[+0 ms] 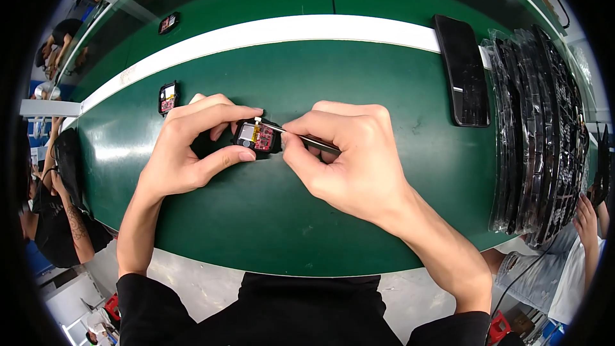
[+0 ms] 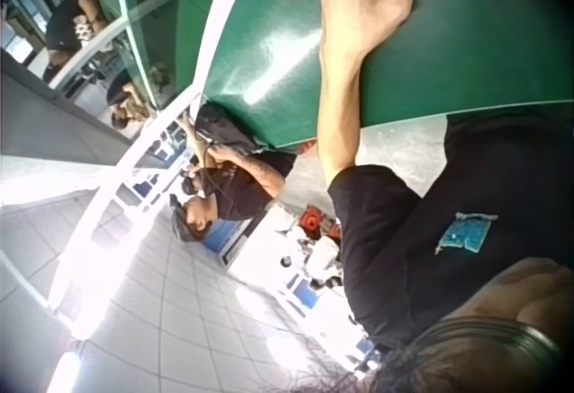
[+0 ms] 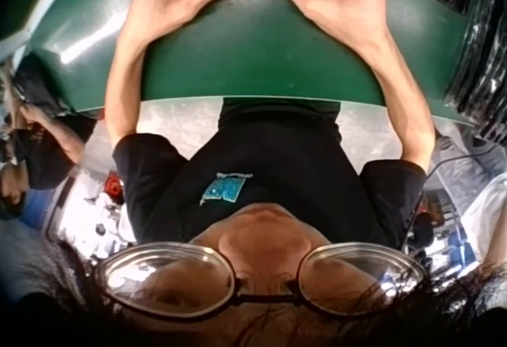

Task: Using tweezers to install small internal components into smartwatch casings on an assembly line.

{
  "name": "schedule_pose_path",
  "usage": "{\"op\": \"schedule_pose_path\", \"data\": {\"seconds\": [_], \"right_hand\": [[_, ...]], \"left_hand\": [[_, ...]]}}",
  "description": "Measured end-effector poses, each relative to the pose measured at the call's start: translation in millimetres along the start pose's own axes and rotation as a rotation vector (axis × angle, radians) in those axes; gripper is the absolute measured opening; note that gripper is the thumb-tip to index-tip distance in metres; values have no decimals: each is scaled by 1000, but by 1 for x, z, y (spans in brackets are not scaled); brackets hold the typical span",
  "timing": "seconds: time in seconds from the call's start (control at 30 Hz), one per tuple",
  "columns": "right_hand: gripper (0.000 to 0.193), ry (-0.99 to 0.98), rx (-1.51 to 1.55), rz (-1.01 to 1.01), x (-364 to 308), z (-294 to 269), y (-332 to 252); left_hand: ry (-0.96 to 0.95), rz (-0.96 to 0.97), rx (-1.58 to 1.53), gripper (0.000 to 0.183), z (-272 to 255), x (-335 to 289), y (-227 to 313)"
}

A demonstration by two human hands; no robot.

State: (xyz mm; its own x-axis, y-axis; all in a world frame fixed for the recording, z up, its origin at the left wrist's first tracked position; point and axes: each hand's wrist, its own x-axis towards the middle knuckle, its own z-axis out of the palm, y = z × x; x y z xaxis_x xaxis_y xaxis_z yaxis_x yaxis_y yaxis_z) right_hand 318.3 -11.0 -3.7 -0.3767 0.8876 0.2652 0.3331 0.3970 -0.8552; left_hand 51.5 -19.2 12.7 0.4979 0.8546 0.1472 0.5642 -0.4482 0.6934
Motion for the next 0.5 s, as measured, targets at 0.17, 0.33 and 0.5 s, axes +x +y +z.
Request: {"op": "schedule_pose_path", "data": {"seconds": [0.17, 0.33, 0.5], "right_hand": [[18, 79, -76, -125, -2, 1, -1], [22, 92, -152, -239, -4, 5, 6], [25, 77, -185, -287, -3, 5, 6]], "left_hand": [[20, -28, -19, 49, 0, 0, 1], [5, -34, -1, 47, -1, 2, 3], [4, -50, -1, 45, -2, 1, 4]]}}
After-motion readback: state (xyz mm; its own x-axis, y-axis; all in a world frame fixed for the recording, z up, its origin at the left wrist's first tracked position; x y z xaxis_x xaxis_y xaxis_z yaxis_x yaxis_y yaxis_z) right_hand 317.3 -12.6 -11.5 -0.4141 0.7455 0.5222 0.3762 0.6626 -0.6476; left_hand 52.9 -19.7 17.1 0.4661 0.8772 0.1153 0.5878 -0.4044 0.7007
